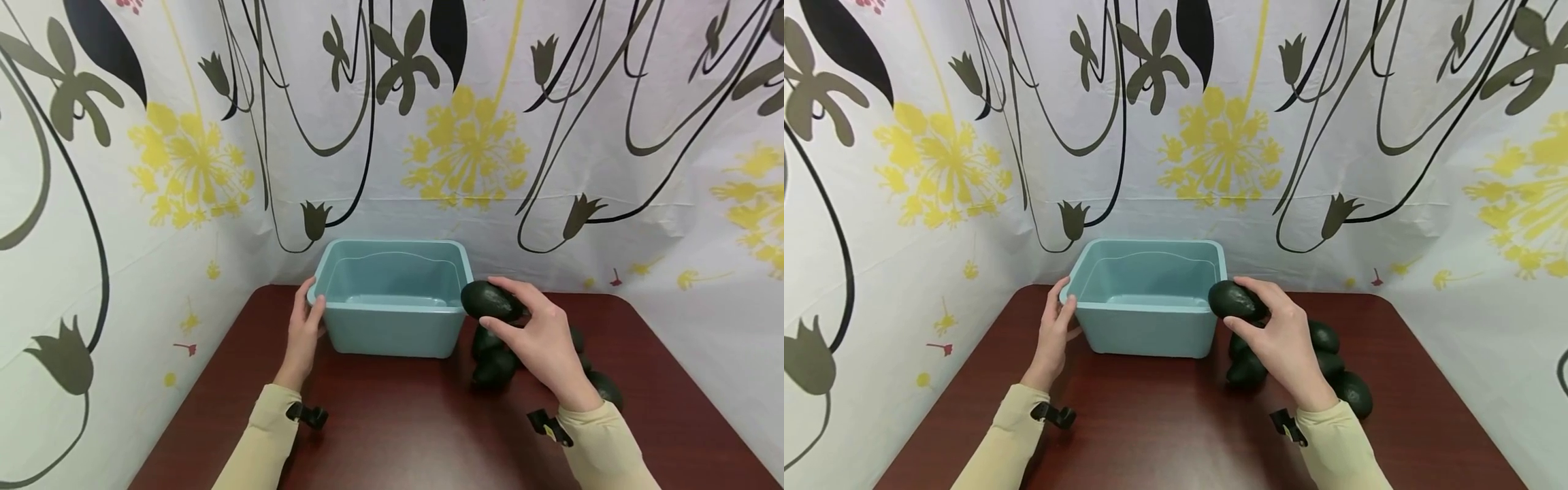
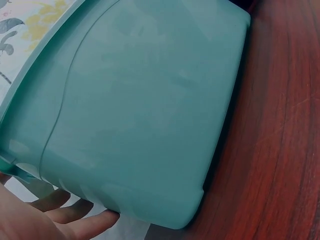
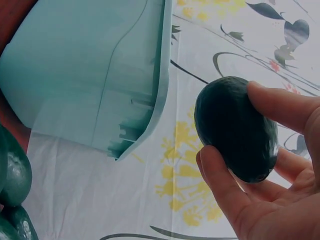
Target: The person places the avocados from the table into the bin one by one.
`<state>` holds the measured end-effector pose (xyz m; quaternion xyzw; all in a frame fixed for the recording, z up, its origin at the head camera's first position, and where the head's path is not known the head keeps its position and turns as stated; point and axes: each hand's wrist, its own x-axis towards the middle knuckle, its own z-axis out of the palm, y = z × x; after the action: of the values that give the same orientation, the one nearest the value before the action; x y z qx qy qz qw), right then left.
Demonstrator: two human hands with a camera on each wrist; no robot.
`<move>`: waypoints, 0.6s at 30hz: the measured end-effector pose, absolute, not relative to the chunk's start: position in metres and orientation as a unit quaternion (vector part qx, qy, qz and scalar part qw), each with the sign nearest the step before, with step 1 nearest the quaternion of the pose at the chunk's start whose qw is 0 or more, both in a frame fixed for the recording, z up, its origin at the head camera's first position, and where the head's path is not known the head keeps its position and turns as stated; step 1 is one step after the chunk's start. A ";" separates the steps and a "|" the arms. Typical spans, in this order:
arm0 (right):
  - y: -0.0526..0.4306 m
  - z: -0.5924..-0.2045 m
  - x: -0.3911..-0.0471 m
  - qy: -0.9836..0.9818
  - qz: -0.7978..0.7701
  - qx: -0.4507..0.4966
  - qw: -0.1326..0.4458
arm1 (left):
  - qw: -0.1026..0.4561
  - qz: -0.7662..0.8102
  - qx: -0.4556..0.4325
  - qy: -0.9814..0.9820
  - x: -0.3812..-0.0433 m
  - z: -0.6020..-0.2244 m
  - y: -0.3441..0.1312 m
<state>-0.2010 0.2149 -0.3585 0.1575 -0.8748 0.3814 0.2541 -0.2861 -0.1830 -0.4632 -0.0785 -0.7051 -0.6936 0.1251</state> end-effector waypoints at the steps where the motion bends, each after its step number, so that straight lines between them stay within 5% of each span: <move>1: 0.214 -0.358 -0.201 -0.875 0.380 0.158 0.256 | 0.128 -0.693 -0.079 -0.705 -0.287 -0.464 -0.183; 18: 0.193 -0.342 -0.223 -0.874 0.355 0.214 0.255 | 0.101 -0.712 -0.076 -0.690 -0.274 -0.443 -0.180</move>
<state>-0.2227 0.1931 -0.3424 0.2142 -0.8735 0.3548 0.2553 -0.2743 -0.1802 -0.4431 -0.0762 -0.6904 -0.7122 0.1010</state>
